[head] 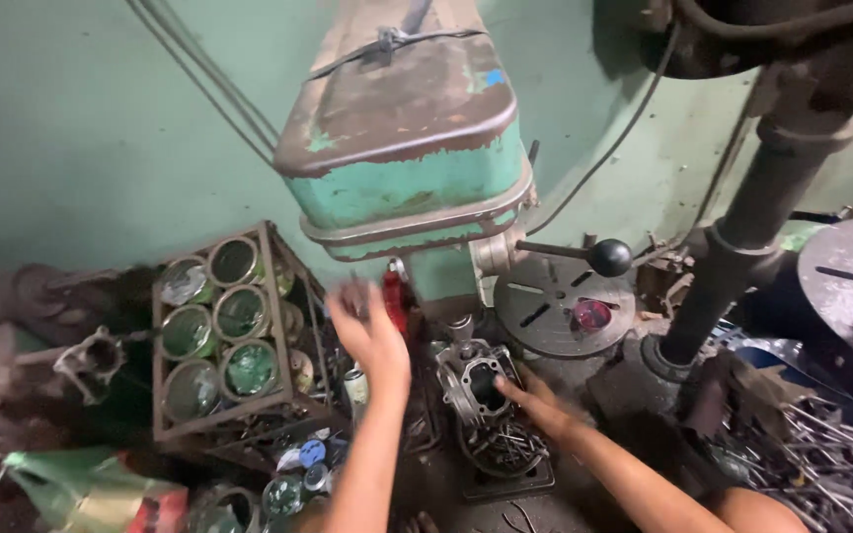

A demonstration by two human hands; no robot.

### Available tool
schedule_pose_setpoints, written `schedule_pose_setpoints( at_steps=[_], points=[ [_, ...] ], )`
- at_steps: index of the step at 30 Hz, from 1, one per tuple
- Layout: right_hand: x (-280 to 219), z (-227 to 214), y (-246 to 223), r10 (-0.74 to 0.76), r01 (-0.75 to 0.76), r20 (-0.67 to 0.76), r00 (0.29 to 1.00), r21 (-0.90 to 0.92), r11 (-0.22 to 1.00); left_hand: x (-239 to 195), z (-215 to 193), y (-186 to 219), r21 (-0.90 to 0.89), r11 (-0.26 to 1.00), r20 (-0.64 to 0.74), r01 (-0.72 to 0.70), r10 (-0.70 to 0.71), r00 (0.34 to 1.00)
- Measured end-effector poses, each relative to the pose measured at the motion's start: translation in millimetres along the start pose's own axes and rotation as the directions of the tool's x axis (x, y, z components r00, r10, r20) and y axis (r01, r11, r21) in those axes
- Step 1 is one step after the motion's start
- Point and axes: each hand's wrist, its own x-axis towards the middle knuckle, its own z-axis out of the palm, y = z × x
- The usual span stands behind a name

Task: The person works on a small engine cylinder head at a bench drill press, holding and repositioning the part under the rotating tool, then wipes the part with a rag and sets it on the workbench.

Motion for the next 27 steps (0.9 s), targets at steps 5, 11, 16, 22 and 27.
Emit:
schedule_pose_setpoints(
  at_steps=[5,11,16,22,27],
  points=[
    [-7,19,-6,-0.157,0.155,-0.048,0.986,-0.038,0.987,76,39,12,-0.118,0.99,0.132,-0.082,0.098,0.986],
    [2,29,7,-0.408,0.424,-0.184,0.894,0.059,0.904,91,53,-26,-0.168,0.979,0.247,0.117,-0.073,0.966],
    [-13,32,-10,-0.364,0.352,-0.223,0.904,-0.094,0.931,40,37,13,0.022,0.996,-0.009,-0.09,0.091,0.996],
    [-9,38,-1,-0.378,0.413,-0.22,0.899,0.139,0.9,-3,-22,-141,0.495,0.866,0.135,0.062,-0.147,0.98],
    [-19,33,-17,-0.429,0.44,-0.21,0.878,0.002,0.898,-18,-30,-227,0.663,0.642,0.546,0.385,-0.767,0.338]
  ],
)
